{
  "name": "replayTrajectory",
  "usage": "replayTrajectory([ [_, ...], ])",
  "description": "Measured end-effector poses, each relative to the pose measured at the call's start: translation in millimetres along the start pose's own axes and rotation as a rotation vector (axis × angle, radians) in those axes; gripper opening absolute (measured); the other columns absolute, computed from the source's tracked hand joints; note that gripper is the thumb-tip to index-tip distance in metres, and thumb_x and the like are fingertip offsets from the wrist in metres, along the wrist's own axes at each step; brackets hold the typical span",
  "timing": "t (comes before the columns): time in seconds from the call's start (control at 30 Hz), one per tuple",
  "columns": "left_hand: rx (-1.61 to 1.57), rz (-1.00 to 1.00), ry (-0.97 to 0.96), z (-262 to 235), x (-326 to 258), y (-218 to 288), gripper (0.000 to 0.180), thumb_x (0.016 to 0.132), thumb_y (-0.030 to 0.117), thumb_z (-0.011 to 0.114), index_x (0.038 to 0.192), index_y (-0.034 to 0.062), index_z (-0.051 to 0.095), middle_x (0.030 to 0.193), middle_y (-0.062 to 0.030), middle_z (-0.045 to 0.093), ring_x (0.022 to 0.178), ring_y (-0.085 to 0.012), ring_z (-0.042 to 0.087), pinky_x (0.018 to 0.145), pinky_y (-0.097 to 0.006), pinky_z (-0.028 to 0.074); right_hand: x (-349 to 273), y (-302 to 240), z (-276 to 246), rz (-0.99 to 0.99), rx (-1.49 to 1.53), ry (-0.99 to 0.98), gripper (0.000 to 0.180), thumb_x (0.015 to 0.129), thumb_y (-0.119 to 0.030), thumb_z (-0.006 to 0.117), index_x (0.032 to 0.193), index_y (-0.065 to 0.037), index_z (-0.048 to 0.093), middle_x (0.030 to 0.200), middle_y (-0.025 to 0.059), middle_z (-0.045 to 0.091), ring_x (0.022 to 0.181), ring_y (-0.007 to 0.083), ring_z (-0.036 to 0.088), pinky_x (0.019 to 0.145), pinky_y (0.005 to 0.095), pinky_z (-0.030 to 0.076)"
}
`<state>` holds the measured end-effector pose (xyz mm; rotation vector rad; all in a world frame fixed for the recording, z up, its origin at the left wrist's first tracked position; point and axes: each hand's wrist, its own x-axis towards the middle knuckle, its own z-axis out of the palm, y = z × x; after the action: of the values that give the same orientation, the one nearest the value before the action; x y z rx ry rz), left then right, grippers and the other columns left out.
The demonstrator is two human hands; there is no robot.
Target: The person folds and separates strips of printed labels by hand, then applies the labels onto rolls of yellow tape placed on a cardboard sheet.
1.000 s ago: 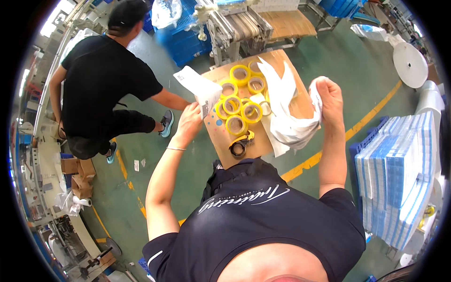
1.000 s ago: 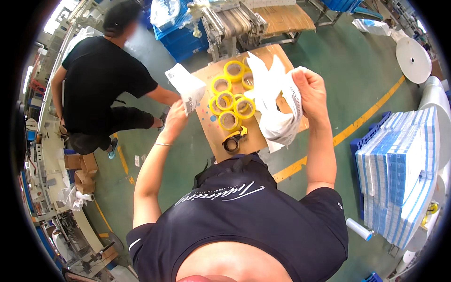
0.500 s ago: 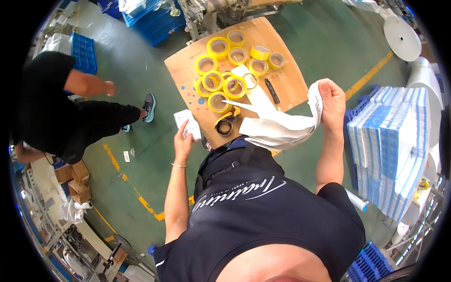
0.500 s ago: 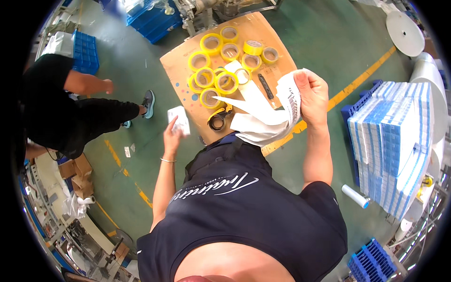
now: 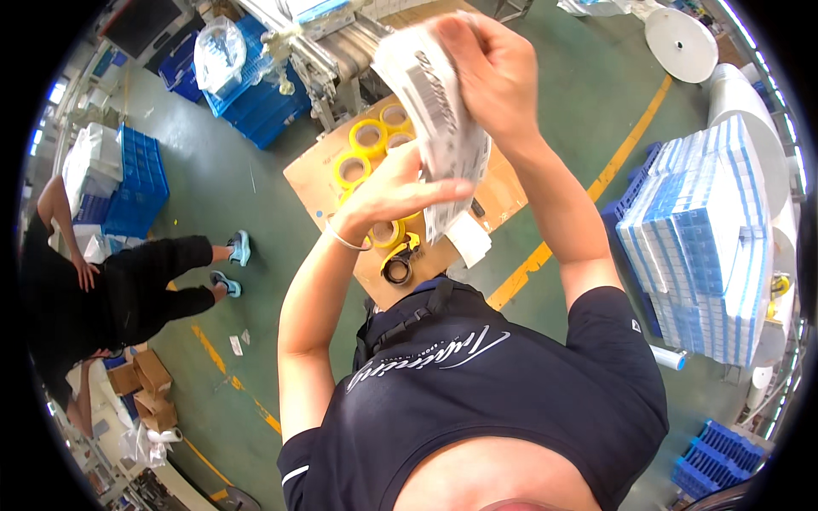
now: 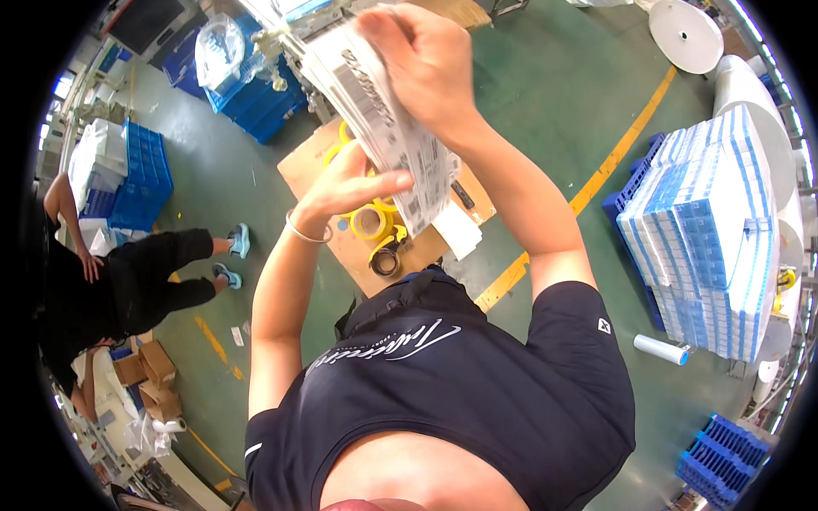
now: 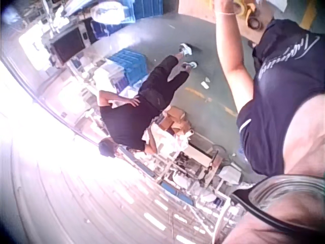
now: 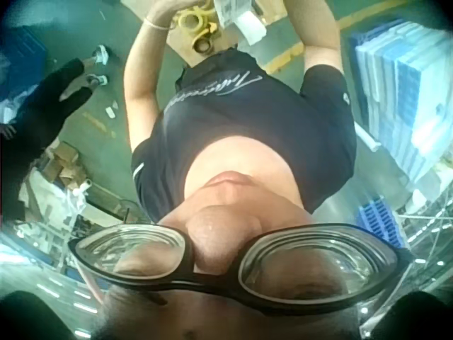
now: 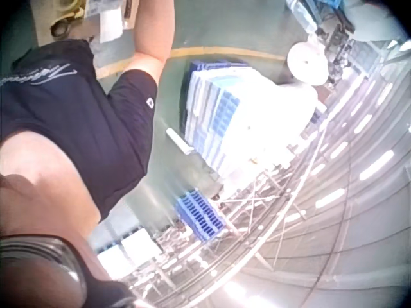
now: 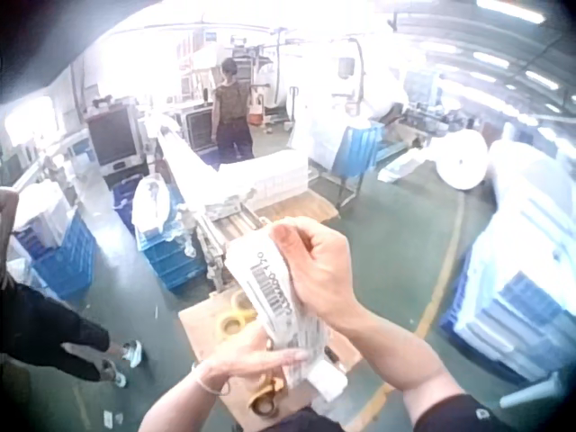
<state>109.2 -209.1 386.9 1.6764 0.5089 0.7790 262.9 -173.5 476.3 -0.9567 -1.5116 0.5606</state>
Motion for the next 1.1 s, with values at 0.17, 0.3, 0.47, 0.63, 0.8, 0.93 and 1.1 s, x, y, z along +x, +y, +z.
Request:
replayTrajectory([
  [0.17, -0.086, 0.007, 0.432, -1, 42, 21, 0.03, 0.096, 0.019, 0.055, 0.119, 0.0003, 0.059, 0.106, -0.0034, 0.064, 0.098, -0.0118, 0.056, 0.087, -0.03, 0.046, 50, -17, 22, -0.009, 0.265, 0.057, 0.044, 0.091, -0.041, 0.062, 0.093, 0.002, 0.068, 0.071, 0.0036, 0.065, 0.066, 0.0128, 0.059, 0.064, 0.0291, 0.047],
  [0.3, -0.112, -0.027, 0.539, -40, 60, 45, 0.033, 0.096, 0.022, 0.055, 0.118, -0.002, 0.059, 0.111, -0.0085, 0.065, 0.099, -0.0159, 0.06, 0.088, -0.031, 0.048, 102, -18, 18, 0.172, 0.068, -0.134, 0.065, 0.091, -0.061, 0.047, 0.103, 0.0, 0.067, 0.088, 0.0076, 0.068, 0.081, 0.0176, 0.062, 0.076, 0.0343, 0.048],
  [0.47, -0.311, -0.029, 0.567, -80, 72, 79, 0.036, 0.094, 0.018, 0.056, 0.123, -0.0041, 0.053, 0.115, -0.0127, 0.062, 0.1, -0.0216, 0.062, 0.087, -0.034, 0.053, 135, -11, 16, 0.269, 0.704, -0.521, 0.084, 0.084, -0.073, 0.044, 0.125, -0.001, 0.057, 0.116, 0.013, 0.064, 0.103, 0.0234, 0.061, 0.091, 0.038, 0.047],
  [0.63, -0.397, -0.048, 0.519, -120, 64, 88, 0.037, 0.094, 0.015, 0.054, 0.122, -0.0083, 0.049, 0.112, -0.0184, 0.062, 0.097, -0.0254, 0.065, 0.084, -0.036, 0.057, 148, 9, 27, 0.544, 0.753, -0.755, 0.087, 0.083, -0.07, 0.047, 0.134, 0.0, 0.048, 0.128, 0.0151, 0.056, 0.116, 0.0256, 0.054, 0.098, 0.0399, 0.045],
  [0.8, -0.446, -0.056, 0.665, -128, 64, 83, 0.038, 0.093, 0.015, 0.053, 0.124, -0.0058, 0.047, 0.111, -0.0166, 0.061, 0.097, -0.0246, 0.064, 0.084, -0.035, 0.056, 106, 10, 54, 0.2, 0.448, -0.571, 0.051, 0.09, -0.032, 0.063, 0.127, 0.002, 0.053, 0.118, 0.0153, 0.061, 0.103, 0.0213, 0.058, 0.084, 0.0327, 0.049],
  [0.93, -0.486, 0.036, 0.754, -121, 64, 81, 0.036, 0.094, 0.015, 0.05, 0.124, -0.0042, 0.046, 0.112, -0.0158, 0.06, 0.099, -0.0244, 0.063, 0.085, -0.037, 0.055, 98, 2, 66, 0.079, 0.026, -0.409, 0.053, 0.084, -0.037, 0.07, 0.119, 0.0, 0.056, 0.105, 0.0147, 0.066, 0.093, 0.0188, 0.064, 0.082, 0.0309, 0.05],
  [1.1, -0.34, 0.07, 0.803, -108, 60, 98, 0.035, 0.095, 0.015, 0.05, 0.124, -0.0056, 0.049, 0.116, -0.0145, 0.059, 0.1, -0.0235, 0.062, 0.085, -0.035, 0.054, 91, 19, 76, -0.185, 0.059, -0.192, 0.047, 0.085, -0.034, 0.067, 0.116, -0.001, 0.058, 0.101, 0.0148, 0.067, 0.09, 0.0197, 0.065, 0.08, 0.0305, 0.051],
])
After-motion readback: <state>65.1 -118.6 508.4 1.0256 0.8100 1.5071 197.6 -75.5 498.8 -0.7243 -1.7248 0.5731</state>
